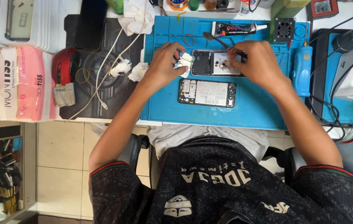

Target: The person uses a small metal tool to scrape and clean a circuit board removed from a smartphone. They repeatedly wipe the board with a tissue and continue scraping different areas of the board while holding it in their left hand.

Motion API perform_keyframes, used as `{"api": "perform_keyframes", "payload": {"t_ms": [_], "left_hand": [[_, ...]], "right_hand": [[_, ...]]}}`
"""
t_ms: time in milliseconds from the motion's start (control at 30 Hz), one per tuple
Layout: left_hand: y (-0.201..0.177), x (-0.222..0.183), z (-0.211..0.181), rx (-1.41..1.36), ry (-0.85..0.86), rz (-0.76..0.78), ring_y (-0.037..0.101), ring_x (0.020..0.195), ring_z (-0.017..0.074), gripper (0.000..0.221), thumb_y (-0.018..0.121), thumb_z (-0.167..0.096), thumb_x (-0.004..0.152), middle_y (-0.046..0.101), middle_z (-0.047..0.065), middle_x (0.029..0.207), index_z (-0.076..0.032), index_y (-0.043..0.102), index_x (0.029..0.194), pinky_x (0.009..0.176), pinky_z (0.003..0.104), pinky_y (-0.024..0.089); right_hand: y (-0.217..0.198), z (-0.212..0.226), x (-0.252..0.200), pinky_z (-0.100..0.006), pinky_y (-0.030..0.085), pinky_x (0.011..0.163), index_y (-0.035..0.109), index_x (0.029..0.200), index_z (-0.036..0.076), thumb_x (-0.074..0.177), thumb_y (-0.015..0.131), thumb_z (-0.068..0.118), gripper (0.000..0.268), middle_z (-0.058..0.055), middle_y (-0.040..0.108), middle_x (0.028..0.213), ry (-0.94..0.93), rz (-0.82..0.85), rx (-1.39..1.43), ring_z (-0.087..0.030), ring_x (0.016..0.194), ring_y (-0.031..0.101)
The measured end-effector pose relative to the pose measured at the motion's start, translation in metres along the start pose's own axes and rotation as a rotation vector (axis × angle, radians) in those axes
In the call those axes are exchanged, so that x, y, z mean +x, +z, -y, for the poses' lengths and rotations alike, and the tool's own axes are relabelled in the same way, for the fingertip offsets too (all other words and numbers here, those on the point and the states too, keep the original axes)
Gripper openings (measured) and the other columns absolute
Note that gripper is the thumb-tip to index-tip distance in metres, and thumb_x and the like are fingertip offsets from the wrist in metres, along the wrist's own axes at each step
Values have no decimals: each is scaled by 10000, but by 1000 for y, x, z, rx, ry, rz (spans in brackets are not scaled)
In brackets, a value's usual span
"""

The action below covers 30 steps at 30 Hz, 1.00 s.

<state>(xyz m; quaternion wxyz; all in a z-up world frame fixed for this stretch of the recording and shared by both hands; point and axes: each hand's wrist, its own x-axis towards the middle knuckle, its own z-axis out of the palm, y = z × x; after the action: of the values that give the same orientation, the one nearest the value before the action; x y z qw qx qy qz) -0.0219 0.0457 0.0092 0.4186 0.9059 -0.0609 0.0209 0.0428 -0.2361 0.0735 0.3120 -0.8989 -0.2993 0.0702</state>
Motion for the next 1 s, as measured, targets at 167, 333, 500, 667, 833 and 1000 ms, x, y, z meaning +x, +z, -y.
{"api": "perform_keyframes", "payload": {"t_ms": [167, 333, 500, 667, 833, 1000], "left_hand": [[-4, -4, 2, 41, -39, -52, 658, 799, 241, 424, 854, -113, 797, 570, 116, 1067, -18, 624, 1140, 728, 388, 571], [4, -5, -5, 266, 194, -203, 680, 926, 335, 326, 821, -166, 830, 591, 137, 1058, -18, 668, 1077, 779, 448, 577], [29, 12, -29, 206, 199, -17, 686, 837, 324, 143, 753, -183, 901, 662, 88, 953, -61, 748, 977, 714, 459, 563], [43, 35, -44, 199, 266, 41, 692, 779, 333, 195, 786, -225, 857, 690, 108, 863, -37, 755, 899, 653, 474, 552], [57, 42, -50, 232, 224, 67, 699, 745, 355, 262, 828, -268, 779, 717, 153, 841, -24, 755, 837, 626, 483, 552], [66, 38, -48, 226, 168, 43, 707, 771, 348, 198, 811, -225, 815, 727, 137, 842, -34, 758, 828, 666, 485, 557]], "right_hand": [[19, 1, 1, -467, 523, 722, 796, 1018, 40, 792, 854, 157, 261, -170, 733, 985, -99, -19, -129, -392, 831, 680], [28, 6, -1, -491, 513, 696, 783, 995, 41, 811, 836, 165, 229, -167, 719, 943, -11, -24, -203, -401, 809, 672], [33, 10, -10, -494, 521, 717, 758, 1031, 34, 843, 790, 111, 205, -162, 725, 979, 1, -79, -232, -396, 837, 682], [30, 13, -13, -491, 520, 705, 742, 1062, 34, 803, 810, 121, 282, -153, 734, 991, 18, -123, -176, -403, 848, 682], [30, 14, -18, -495, 516, 688, 740, 1087, 44, 815, 814, 120, 292, -159, 739, 972, 69, -135, -182, -407, 828, 684], [34, 10, -21, -492, 516, 685, 740, 1105, 45, 848, 799, 98, 269, -176, 739, 990, 63, -170, -215, -411, 824, 686]]}}
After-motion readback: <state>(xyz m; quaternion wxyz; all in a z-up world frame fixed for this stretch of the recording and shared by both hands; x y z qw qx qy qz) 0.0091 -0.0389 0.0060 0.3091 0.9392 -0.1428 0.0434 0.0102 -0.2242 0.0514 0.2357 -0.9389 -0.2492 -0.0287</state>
